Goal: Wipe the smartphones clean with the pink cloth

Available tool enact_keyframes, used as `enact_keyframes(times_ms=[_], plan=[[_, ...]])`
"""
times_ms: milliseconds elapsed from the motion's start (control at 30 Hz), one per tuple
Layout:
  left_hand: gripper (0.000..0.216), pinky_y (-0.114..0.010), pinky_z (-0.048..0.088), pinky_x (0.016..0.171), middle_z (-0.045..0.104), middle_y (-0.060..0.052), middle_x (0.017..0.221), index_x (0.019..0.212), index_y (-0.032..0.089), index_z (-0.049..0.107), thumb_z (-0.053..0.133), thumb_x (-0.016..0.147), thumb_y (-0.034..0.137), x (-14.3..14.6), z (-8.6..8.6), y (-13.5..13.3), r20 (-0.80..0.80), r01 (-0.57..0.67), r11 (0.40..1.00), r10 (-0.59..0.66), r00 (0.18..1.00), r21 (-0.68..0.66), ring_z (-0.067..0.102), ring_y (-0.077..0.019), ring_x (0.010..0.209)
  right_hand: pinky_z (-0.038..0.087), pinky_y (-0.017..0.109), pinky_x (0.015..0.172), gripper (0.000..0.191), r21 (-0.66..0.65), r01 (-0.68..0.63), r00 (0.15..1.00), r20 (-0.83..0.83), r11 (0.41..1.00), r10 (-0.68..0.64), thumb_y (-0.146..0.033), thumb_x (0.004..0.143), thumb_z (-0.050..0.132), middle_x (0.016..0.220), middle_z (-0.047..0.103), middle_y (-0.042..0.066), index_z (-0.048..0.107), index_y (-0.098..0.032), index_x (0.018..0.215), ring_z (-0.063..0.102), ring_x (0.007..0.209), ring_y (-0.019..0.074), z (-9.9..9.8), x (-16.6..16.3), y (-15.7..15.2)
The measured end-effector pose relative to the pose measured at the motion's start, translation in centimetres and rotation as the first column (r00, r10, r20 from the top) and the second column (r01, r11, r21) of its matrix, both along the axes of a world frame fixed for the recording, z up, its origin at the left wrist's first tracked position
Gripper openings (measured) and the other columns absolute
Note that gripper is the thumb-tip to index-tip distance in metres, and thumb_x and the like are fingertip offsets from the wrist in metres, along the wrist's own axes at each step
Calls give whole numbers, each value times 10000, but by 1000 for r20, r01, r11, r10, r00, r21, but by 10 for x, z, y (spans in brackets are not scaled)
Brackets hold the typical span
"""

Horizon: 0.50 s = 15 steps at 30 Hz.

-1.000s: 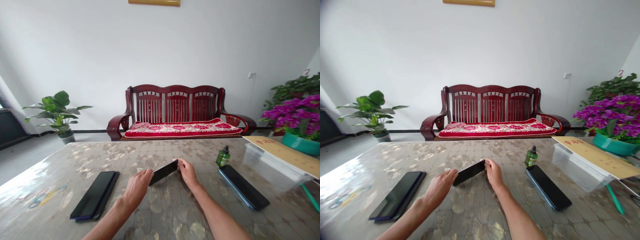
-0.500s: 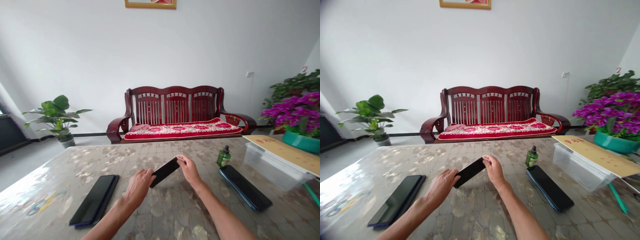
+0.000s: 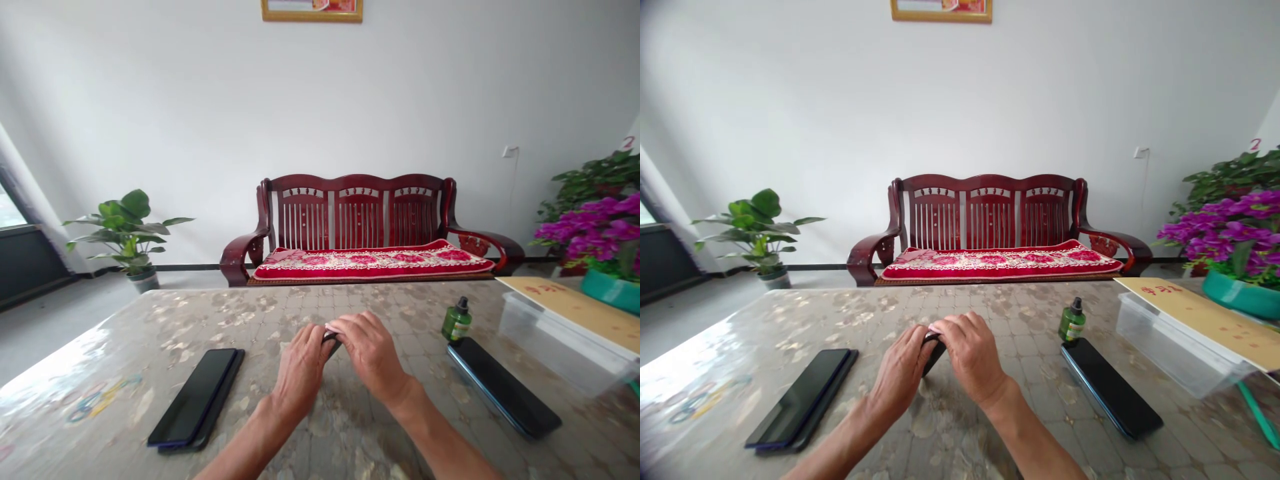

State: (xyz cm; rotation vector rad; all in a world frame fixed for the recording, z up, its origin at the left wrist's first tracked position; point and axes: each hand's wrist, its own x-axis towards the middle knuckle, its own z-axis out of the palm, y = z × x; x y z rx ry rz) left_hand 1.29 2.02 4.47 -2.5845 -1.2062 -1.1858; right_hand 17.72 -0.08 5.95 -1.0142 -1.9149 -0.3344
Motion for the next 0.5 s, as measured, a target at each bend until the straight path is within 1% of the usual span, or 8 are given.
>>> enact_keyframes(times_ms=[67,133,267,400,500], plan=[[236,-280,460,664,611,-14,797,886,221,523,335,1023,263,-1,-1,-2,36,-17,998,15,999,57,613,-190,738,488,336,841,232,17,-4,1000,21,1000,3,-190,985,481,1039,705,47,641,-220,1150,615,924,177,-1,-3,-3],[269,-282,461,657,613,-15,798,888,223,529,314,1032,296,-4,-3,-2,61,-47,996,42,997,78,615,-191,729,495,337,846,271,47,-2,999,44,999,0,-177,984,471,1084,704,52,629,-225,1199,621,939,176,-3,-4,-4],[272,-285,463,666,640,-19,849,957,230,564,325,1035,336,-12,-9,0,95,-84,995,78,992,56,632,-197,766,501,342,852,301,120,39,998,41,992,-44,-161,975,488,1116,709,51,624,-229,1234,630,939,176,-8,0,0],[304,-279,454,634,633,-14,796,922,233,569,326,1039,373,-18,-9,1,134,-109,992,100,986,61,632,-195,725,504,331,840,293,140,81,997,-1,987,-82,-130,964,505,1086,723,40,646,-231,1201,635,911,166,-11,2,5],[312,-278,452,645,637,-13,800,935,233,576,322,1044,378,-17,-8,0,135,-93,994,84,987,62,632,-190,724,503,339,849,318,158,79,997,2,984,-80,-118,964,499,1110,719,45,630,-229,1232,636,929,172,-11,-4,2]])
